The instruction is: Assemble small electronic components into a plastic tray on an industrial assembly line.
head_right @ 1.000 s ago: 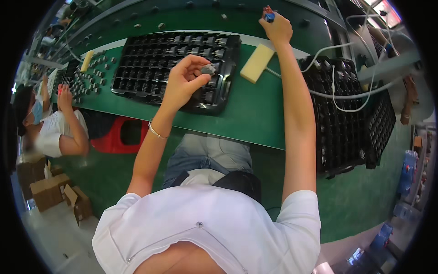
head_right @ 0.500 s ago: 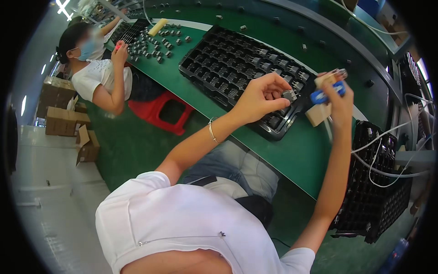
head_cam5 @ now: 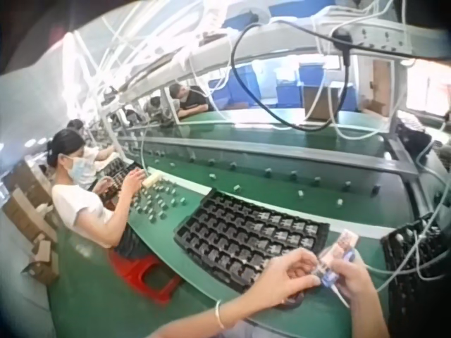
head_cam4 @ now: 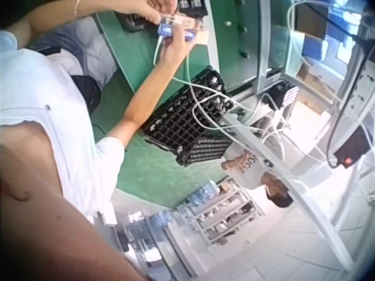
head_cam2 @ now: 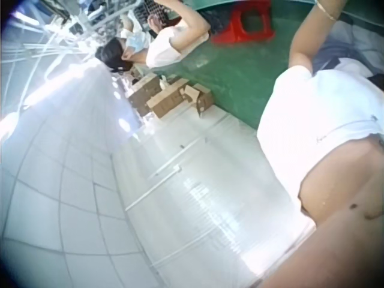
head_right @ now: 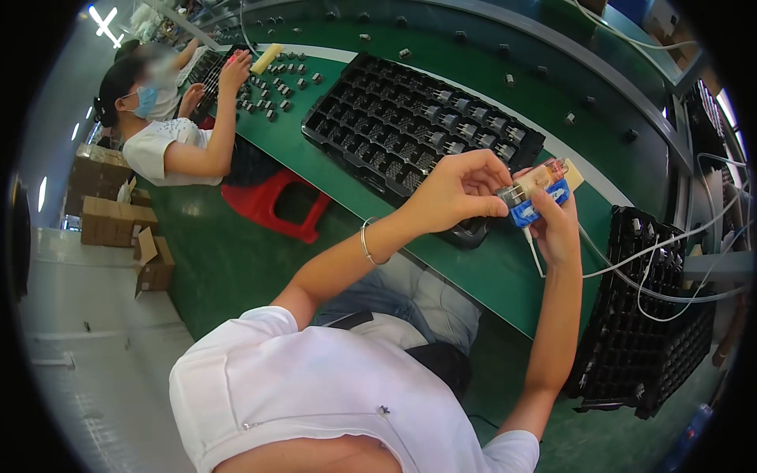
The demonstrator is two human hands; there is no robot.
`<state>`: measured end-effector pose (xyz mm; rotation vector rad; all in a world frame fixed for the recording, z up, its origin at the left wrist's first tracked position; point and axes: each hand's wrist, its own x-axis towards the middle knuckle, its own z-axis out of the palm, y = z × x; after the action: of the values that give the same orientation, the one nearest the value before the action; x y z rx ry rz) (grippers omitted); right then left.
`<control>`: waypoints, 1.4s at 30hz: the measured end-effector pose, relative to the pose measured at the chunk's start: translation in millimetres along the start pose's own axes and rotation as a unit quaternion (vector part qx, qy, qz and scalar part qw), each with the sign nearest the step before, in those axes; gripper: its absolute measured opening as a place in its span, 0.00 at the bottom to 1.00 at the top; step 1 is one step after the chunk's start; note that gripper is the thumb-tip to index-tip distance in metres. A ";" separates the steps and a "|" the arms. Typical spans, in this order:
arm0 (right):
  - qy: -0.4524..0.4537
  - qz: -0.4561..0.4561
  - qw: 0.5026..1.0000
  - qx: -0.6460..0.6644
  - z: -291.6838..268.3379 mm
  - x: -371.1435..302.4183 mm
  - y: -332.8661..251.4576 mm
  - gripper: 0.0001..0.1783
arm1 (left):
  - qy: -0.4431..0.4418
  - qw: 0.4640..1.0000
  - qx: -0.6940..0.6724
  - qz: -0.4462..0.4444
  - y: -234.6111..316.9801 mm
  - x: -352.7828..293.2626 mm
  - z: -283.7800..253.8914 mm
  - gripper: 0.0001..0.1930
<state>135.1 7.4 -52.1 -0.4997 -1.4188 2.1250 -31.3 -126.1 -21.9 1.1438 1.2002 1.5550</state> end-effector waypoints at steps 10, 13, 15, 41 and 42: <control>0.008 0.014 1.000 0.016 4.6 -3.2 -4.4 0.26 | -0.016 0.999 -0.032 -0.031 -8.8 8.2 -5.7 0.17; 0.029 -0.017 0.999 -0.034 -7.2 -6.0 -8.9 0.24 | -0.019 0.995 0.080 -0.048 3.5 4.7 -5.0 0.17; 0.082 -0.015 0.995 -0.057 -30.0 -5.8 -9.4 0.27 | 0.015 0.984 0.177 0.002 14.2 1.7 -10.4 0.15; 0.267 -0.136 0.791 -0.534 -36.4 -8.2 -1.2 0.31 | 0.159 0.723 0.673 0.015 -2.7 20.3 -92.4 0.22; 0.270 -0.135 0.791 -0.533 -36.5 -8.8 -1.2 0.31 | 0.162 0.725 0.669 0.018 -3.6 20.4 -92.9 0.21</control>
<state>163.2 28.9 -64.7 -1.1068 -2.0320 0.6607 -125.7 -125.4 -33.6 1.7343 2.7425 0.7026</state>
